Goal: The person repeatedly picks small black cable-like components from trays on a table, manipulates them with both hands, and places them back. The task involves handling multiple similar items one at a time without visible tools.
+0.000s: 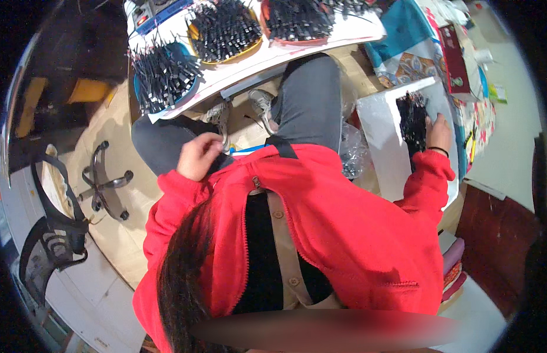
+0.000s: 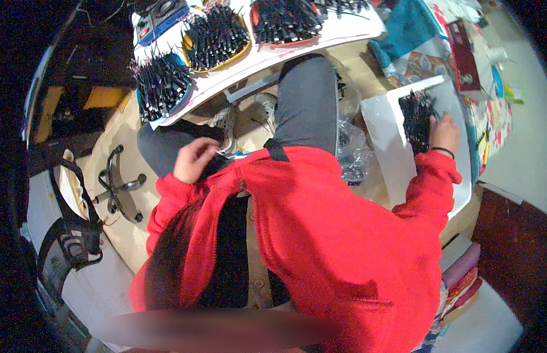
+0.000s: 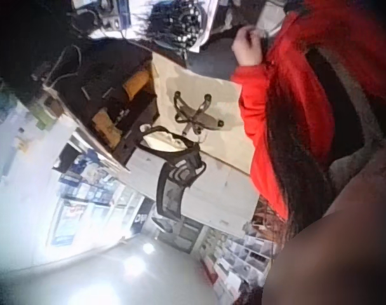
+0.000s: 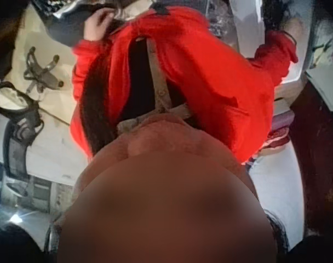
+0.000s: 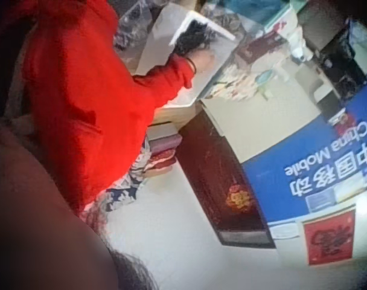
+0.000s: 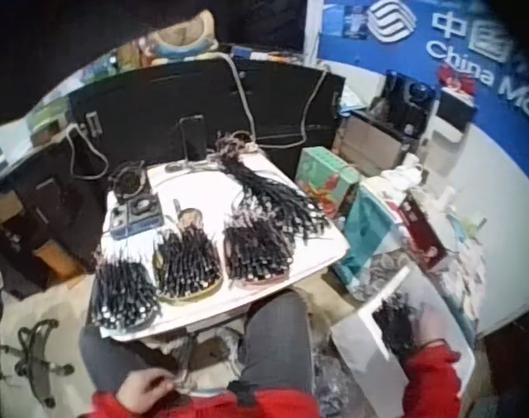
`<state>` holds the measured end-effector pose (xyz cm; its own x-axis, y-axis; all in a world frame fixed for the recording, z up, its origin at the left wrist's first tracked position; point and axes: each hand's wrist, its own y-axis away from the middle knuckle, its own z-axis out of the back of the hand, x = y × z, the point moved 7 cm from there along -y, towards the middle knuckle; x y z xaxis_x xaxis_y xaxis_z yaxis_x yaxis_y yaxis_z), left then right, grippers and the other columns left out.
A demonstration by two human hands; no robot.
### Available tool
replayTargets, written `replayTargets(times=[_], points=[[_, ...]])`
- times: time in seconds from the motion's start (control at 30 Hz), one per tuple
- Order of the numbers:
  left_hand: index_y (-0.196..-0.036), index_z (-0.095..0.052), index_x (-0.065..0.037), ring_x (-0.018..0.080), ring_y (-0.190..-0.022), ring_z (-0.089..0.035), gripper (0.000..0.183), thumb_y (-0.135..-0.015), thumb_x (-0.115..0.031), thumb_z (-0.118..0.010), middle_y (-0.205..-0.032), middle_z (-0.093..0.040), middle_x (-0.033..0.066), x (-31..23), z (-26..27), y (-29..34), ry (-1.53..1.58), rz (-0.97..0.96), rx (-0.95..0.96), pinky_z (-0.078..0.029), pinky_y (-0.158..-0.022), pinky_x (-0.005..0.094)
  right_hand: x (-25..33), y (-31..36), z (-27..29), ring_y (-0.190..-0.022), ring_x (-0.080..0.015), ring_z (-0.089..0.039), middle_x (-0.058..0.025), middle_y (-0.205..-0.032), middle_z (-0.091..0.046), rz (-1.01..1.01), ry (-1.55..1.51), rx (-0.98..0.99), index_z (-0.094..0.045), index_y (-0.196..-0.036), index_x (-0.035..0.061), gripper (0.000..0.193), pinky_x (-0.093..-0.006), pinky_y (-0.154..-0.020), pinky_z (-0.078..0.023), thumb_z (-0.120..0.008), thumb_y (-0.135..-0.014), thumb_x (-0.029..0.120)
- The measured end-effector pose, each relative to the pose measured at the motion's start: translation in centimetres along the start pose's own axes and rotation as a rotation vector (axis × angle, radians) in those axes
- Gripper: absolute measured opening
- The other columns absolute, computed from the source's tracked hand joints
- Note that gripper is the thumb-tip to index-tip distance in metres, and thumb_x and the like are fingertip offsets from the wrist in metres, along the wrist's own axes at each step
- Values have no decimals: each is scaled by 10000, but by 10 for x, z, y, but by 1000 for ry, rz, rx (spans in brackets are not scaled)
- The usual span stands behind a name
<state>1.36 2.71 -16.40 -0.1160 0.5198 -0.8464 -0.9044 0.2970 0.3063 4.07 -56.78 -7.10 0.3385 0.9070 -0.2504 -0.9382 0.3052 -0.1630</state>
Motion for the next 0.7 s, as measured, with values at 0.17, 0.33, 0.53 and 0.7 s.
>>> replayTargets(times=[0.17,0.33,0.53,0.7], points=[[-1114,-608,-60,329,-1010,-530,282,-838,-45,-556,-1088,-596,136,-10,93,38,-637,-158,-836,-396,-927,399,251,39,29,-843,-394,-600,-193,-862,-617,771,-671,400,-592,-887,27,208,-462,-718,-476,-553,-870,230],[-1231,-538,-63,379,-1177,-390,446,-796,-150,-587,-1299,-459,172,14,108,32,-780,67,-1014,-281,-1021,472,516,128,-123,-829,-378,-662,-239,-909,-662,1132,-321,853,-691,-892,-4,222,-452,-746,-534,-511,-818,102],[-1223,-524,-12,380,-1177,-411,485,-755,-136,-556,-1279,-460,224,20,115,32,-682,57,-991,-283,-1027,469,615,136,-303,-807,-357,-669,-214,-885,-675,703,-309,885,-691,-909,-3,224,-453,-742,-532,-529,-822,124],[-1221,-515,-22,380,-1169,-414,564,-715,-256,-596,-1268,-461,216,31,121,25,-581,123,-994,-308,-1000,479,648,147,-361,-804,-354,-669,-209,-873,-676,641,-261,936,-690,-904,-3,221,-454,-739,-531,-529,-822,124]])
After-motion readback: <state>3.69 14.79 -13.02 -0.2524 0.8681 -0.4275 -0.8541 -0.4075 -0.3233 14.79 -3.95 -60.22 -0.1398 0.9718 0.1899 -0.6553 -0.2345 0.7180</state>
